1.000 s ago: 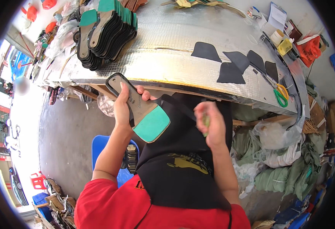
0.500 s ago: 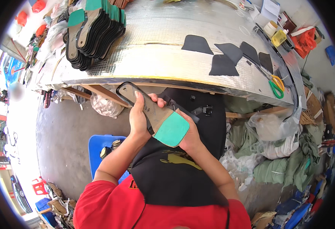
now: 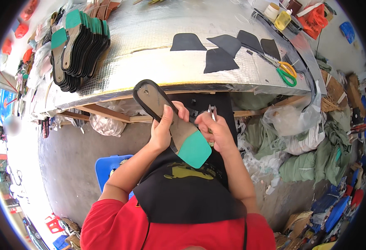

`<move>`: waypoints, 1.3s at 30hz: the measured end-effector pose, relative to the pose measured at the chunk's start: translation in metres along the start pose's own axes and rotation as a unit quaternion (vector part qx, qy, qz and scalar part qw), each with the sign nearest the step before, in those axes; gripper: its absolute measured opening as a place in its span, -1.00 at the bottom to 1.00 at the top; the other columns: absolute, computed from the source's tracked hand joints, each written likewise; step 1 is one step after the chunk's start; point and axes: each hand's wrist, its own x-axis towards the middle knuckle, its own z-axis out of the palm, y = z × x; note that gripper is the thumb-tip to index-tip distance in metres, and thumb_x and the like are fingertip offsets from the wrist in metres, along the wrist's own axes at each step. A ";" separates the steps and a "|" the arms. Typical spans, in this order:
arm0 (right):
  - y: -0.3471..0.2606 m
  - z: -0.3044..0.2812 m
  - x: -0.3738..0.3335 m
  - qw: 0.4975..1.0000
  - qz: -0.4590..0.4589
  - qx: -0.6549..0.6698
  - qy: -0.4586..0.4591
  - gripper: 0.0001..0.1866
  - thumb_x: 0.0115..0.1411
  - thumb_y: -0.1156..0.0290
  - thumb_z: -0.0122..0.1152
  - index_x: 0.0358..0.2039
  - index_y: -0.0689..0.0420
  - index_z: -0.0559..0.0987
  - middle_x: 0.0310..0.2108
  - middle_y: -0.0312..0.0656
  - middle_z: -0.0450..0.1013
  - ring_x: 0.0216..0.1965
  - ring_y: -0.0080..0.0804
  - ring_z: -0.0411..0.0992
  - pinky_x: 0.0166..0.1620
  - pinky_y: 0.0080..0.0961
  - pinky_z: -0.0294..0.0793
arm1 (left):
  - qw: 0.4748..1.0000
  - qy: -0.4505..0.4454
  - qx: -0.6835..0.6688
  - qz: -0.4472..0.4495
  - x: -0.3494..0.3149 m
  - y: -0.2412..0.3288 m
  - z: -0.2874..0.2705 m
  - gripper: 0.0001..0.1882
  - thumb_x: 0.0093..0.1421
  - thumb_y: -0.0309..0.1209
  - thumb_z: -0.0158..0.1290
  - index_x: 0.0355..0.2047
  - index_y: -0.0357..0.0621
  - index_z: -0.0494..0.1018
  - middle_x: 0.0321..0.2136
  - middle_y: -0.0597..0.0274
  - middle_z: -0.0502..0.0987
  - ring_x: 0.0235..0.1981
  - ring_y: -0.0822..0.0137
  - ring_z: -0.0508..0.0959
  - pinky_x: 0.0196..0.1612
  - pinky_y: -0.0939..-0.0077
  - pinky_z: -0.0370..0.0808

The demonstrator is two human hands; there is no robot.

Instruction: Apply adhesive tape or lining to the edges and surfaces of shoe sole components.

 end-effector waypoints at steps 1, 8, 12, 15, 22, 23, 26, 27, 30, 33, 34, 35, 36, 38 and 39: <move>-0.004 -0.002 0.001 1.000 -0.007 0.008 -0.022 -0.64 0.29 0.08 0.14 -0.37 0.17 0.51 -0.61 -0.46 0.27 -0.66 -0.79 0.13 -0.64 -0.76 -0.01 | 1.000 -0.011 0.002 -0.008 0.000 -0.001 0.001 -0.47 0.40 0.05 -0.28 -0.41 -0.19 0.33 -0.42 0.25 0.33 -0.33 0.40 0.39 -0.20 0.48 0.35; 0.001 0.008 0.002 0.991 0.038 -0.109 -0.068 -0.75 0.30 0.21 0.17 -0.40 0.12 0.49 -0.59 -0.47 0.27 -0.62 -0.76 0.15 -0.60 -0.70 0.12 | 0.985 -0.088 0.106 0.103 0.005 0.003 0.002 -0.55 0.38 -0.04 -0.19 -0.39 -0.22 0.34 -0.41 0.24 0.35 -0.31 0.39 0.39 -0.17 0.45 0.36; 0.031 0.023 0.000 0.914 -0.215 -0.334 0.080 -0.75 0.31 0.31 0.12 -0.40 0.23 0.44 -0.57 -0.27 0.36 -0.51 -0.53 0.30 -0.44 -0.48 0.31 | 0.978 0.010 0.176 0.114 0.000 0.000 0.014 -0.76 0.27 -0.30 0.06 -0.33 -0.28 0.42 -0.41 0.22 0.47 -0.33 0.42 0.47 -0.21 0.47 0.43; 0.044 0.022 0.001 0.886 -0.226 -0.377 0.146 -0.79 0.27 0.39 0.14 -0.38 0.29 0.45 -0.50 -0.06 0.46 -0.45 -0.27 0.45 -0.35 -0.39 0.40 | 0.965 0.082 0.248 -0.033 -0.004 -0.005 0.016 -0.80 0.19 -0.38 0.18 -0.34 -0.28 0.48 -0.46 0.31 0.51 -0.36 0.53 0.46 -0.27 0.54 0.44; 0.008 0.013 0.012 0.933 -0.254 -0.232 0.110 -0.82 0.28 0.42 0.13 -0.26 0.30 0.56 -0.43 -0.21 0.52 -0.35 -0.57 0.45 -0.29 -0.56 0.43 | 0.955 0.027 0.243 -0.167 -0.008 -0.010 -0.002 -0.75 0.19 -0.40 0.20 -0.19 -0.29 0.49 -0.35 0.30 0.56 -0.32 0.54 0.49 -0.24 0.57 0.48; 0.001 0.014 0.014 0.941 -0.285 -0.162 0.087 -0.82 0.29 0.42 0.13 -0.28 0.31 0.56 -0.42 -0.27 0.52 -0.35 -0.62 0.44 -0.28 -0.59 0.43 | 0.961 0.011 0.230 -0.155 -0.009 -0.012 0.000 -0.75 0.19 -0.40 0.20 -0.19 -0.29 0.49 -0.35 0.30 0.56 -0.32 0.54 0.49 -0.24 0.57 0.48; -0.012 0.017 0.018 0.953 -0.254 -0.147 0.073 -0.84 0.27 0.43 0.15 -0.33 0.29 0.55 -0.48 -0.38 0.47 -0.42 -0.71 0.36 -0.34 -0.65 0.37 | 0.943 -0.069 0.271 -0.178 -0.006 -0.012 0.008 -0.58 0.19 -0.33 0.18 -0.02 -0.33 0.42 -0.25 0.11 0.56 -0.17 0.39 0.52 -0.08 0.42 0.46; -0.014 0.019 0.018 0.954 -0.252 -0.146 0.064 -0.84 0.27 0.43 0.16 -0.36 0.28 0.54 -0.51 -0.38 0.46 -0.45 -0.73 0.33 -0.37 -0.67 0.34 | 0.947 -0.082 0.265 -0.162 -0.005 -0.011 0.011 -0.58 0.19 -0.33 0.18 -0.02 -0.33 0.42 -0.25 0.11 0.56 -0.17 0.39 0.52 -0.08 0.42 0.46; -0.011 0.026 0.014 0.946 -0.233 -0.197 0.110 -0.81 0.27 0.40 0.17 -0.40 0.27 0.51 -0.57 -0.42 0.39 -0.50 -0.76 0.24 -0.44 -0.68 0.25 | 0.970 0.018 0.241 0.003 0.006 0.002 0.010 -0.53 0.30 -0.25 0.02 0.10 -0.32 0.33 -0.08 0.06 0.49 -0.01 0.35 0.44 0.11 0.45 0.33; -0.015 0.031 0.011 0.941 -0.245 -0.200 0.119 -0.75 0.28 0.35 0.16 -0.45 0.27 0.51 -0.62 -0.45 0.33 -0.53 -0.76 0.18 -0.47 -0.66 0.19 | 0.986 0.021 0.164 -0.009 0.023 0.011 0.006 -0.59 0.43 -0.24 -0.21 0.07 -0.32 0.36 -0.14 0.12 0.52 -0.06 0.38 0.46 0.07 0.49 0.34; -0.020 0.030 0.011 0.947 -0.231 -0.196 0.104 -0.72 0.29 0.33 0.16 -0.48 0.28 0.50 -0.63 -0.46 0.32 -0.54 -0.76 0.17 -0.49 -0.65 0.19 | 0.980 0.020 0.196 -0.023 0.028 0.010 0.007 -0.61 0.43 -0.25 -0.22 0.02 -0.33 0.39 -0.19 0.15 0.53 -0.13 0.40 0.47 0.01 0.50 0.37; -0.026 0.028 0.012 0.955 -0.194 -0.193 0.111 -0.68 0.29 0.31 0.16 -0.51 0.28 0.50 -0.64 -0.47 0.31 -0.55 -0.75 0.17 -0.50 -0.64 0.18 | 0.972 0.018 0.231 -0.041 0.030 0.010 0.009 -0.63 0.44 -0.27 -0.23 -0.04 -0.33 0.43 -0.24 0.17 0.55 -0.19 0.42 0.48 -0.04 0.51 0.40; -0.031 0.027 0.013 0.947 -0.221 -0.210 0.103 -0.64 0.29 0.28 0.16 -0.53 0.31 0.50 -0.69 -0.37 0.31 -0.58 -0.70 0.17 -0.52 -0.59 0.19 | 0.972 0.018 0.230 -0.037 0.031 0.008 0.012 -0.63 0.44 -0.27 -0.23 -0.04 -0.33 0.43 -0.24 0.17 0.55 -0.19 0.42 0.48 -0.04 0.51 0.40; -0.033 0.026 0.015 0.921 -0.256 -0.270 0.117 -0.66 0.29 0.29 0.16 -0.51 0.31 0.50 -0.69 -0.28 0.32 -0.61 -0.62 0.19 -0.52 -0.55 0.21 | 0.960 0.061 0.273 0.015 0.031 0.004 0.018 -0.65 0.44 -0.28 -0.20 -0.15 -0.33 0.46 -0.33 0.22 0.56 -0.28 0.49 0.47 -0.14 0.55 0.42; -0.031 0.025 0.015 0.885 -0.313 -0.322 0.125 -0.67 0.28 0.29 0.16 -0.49 0.32 0.50 -0.69 -0.18 0.32 -0.64 -0.54 0.21 -0.53 -0.51 0.22 | 0.960 0.068 0.273 0.008 0.031 0.002 0.020 -0.65 0.44 -0.28 -0.20 -0.15 -0.33 0.46 -0.33 0.22 0.56 -0.28 0.49 0.47 -0.14 0.55 0.42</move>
